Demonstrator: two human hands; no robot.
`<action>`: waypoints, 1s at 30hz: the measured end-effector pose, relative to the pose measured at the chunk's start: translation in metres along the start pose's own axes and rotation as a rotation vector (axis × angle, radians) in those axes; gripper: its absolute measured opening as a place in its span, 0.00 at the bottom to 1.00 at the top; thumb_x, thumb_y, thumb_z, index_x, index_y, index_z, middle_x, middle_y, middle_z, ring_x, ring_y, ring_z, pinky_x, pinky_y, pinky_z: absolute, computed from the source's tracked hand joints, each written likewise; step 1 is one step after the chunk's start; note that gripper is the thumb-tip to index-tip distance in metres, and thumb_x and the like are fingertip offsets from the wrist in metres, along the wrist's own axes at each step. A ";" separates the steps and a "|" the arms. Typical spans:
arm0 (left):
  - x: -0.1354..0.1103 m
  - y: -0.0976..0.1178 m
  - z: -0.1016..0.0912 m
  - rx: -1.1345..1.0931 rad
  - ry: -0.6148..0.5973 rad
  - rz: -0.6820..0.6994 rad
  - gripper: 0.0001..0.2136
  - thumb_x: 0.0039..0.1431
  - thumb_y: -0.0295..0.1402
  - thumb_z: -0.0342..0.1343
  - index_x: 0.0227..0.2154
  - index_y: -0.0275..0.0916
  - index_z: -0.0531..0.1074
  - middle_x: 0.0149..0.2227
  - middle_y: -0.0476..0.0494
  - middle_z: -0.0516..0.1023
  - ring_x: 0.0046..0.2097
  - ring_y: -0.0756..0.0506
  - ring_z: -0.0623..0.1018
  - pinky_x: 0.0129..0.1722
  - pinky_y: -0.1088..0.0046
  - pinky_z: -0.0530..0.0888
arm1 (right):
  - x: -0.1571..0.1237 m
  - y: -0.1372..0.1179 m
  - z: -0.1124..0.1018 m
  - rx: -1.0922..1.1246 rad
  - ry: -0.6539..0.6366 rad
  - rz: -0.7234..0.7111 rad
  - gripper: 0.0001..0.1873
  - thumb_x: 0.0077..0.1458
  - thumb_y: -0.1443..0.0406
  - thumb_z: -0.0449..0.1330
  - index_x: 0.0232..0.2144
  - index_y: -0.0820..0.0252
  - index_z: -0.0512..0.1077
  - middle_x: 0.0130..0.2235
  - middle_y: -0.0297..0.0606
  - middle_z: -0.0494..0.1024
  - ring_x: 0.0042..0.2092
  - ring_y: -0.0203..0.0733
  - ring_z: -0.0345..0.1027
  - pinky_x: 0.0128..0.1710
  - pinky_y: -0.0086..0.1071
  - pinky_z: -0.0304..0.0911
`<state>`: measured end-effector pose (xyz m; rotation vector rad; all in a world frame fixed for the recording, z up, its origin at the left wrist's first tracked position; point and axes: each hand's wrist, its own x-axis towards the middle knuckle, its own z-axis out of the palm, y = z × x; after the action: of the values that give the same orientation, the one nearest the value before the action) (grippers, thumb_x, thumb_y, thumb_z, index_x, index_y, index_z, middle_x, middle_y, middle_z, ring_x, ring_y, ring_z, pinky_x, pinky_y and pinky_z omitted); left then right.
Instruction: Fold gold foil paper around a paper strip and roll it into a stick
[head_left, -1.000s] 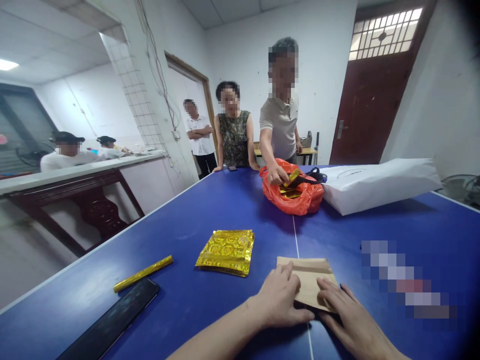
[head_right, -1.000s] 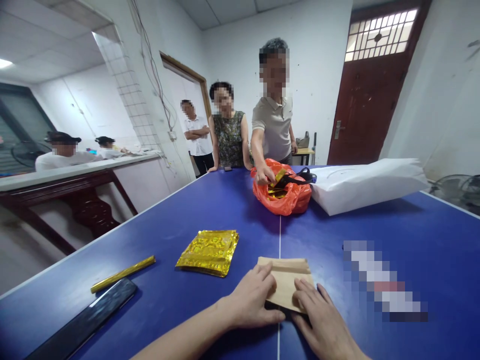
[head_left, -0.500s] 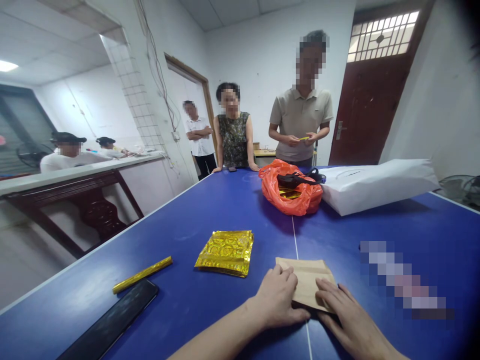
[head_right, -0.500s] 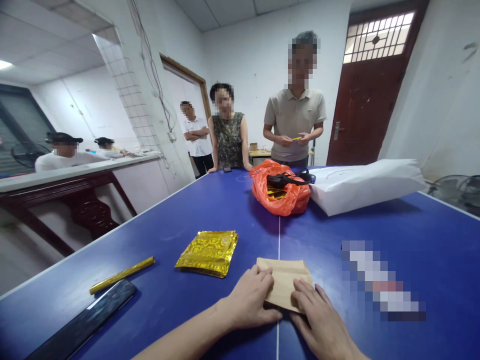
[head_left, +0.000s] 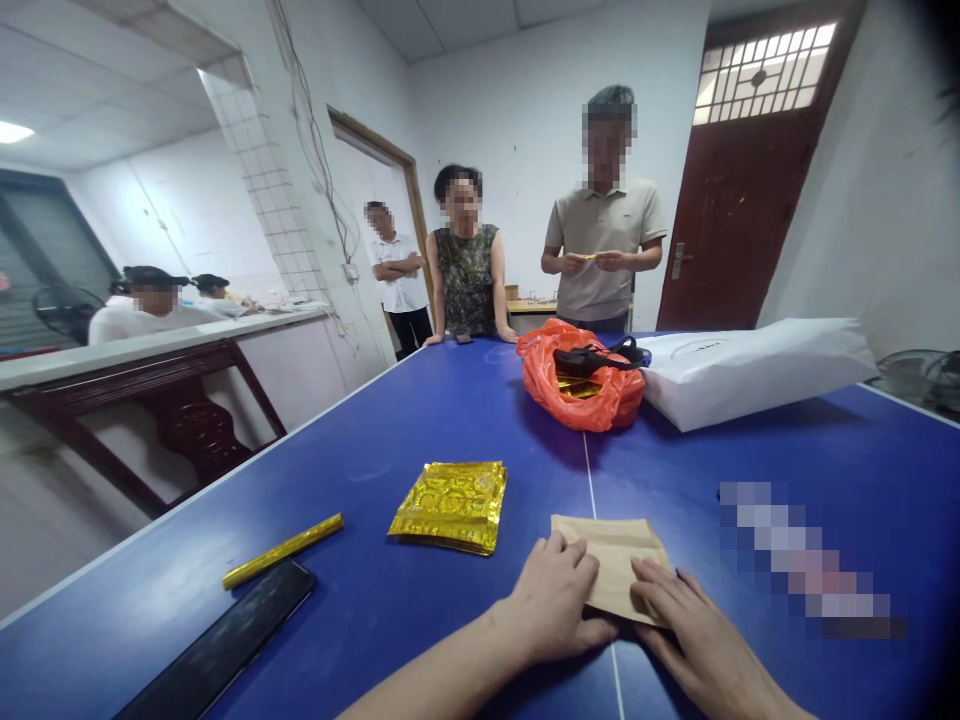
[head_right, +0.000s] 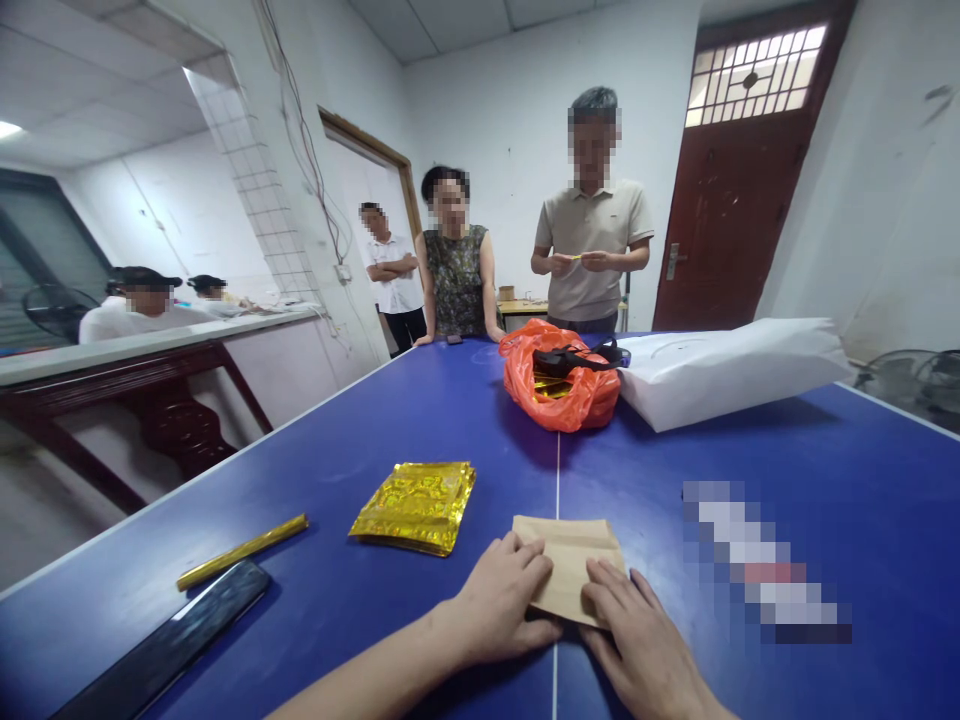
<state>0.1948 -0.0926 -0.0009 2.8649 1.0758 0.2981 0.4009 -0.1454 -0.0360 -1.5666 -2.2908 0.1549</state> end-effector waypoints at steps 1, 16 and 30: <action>-0.001 0.000 0.000 0.004 0.004 0.003 0.23 0.49 0.51 0.52 0.40 0.37 0.64 0.47 0.39 0.67 0.46 0.38 0.65 0.42 0.61 0.65 | 0.000 -0.001 0.000 0.003 -0.002 0.001 0.12 0.56 0.60 0.49 0.40 0.54 0.69 0.55 0.42 0.65 0.57 0.48 0.55 0.55 0.50 0.49; -0.002 0.005 0.004 -0.058 0.044 0.031 0.21 0.52 0.44 0.52 0.45 0.34 0.64 0.51 0.36 0.65 0.51 0.38 0.64 0.50 0.61 0.62 | -0.001 0.004 0.000 0.002 0.046 -0.027 0.14 0.55 0.61 0.51 0.41 0.55 0.71 0.54 0.45 0.67 0.56 0.49 0.57 0.54 0.50 0.52; -0.001 0.000 0.013 -0.074 0.003 0.051 0.22 0.57 0.37 0.46 0.52 0.29 0.59 0.57 0.30 0.59 0.58 0.38 0.59 0.57 0.61 0.56 | -0.002 0.008 0.007 -0.039 0.034 -0.016 0.18 0.56 0.59 0.50 0.47 0.55 0.69 0.56 0.44 0.63 0.57 0.50 0.55 0.55 0.49 0.52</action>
<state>0.1971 -0.0929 -0.0139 2.8308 0.9723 0.3381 0.4061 -0.1432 -0.0453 -1.5576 -2.2926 0.0802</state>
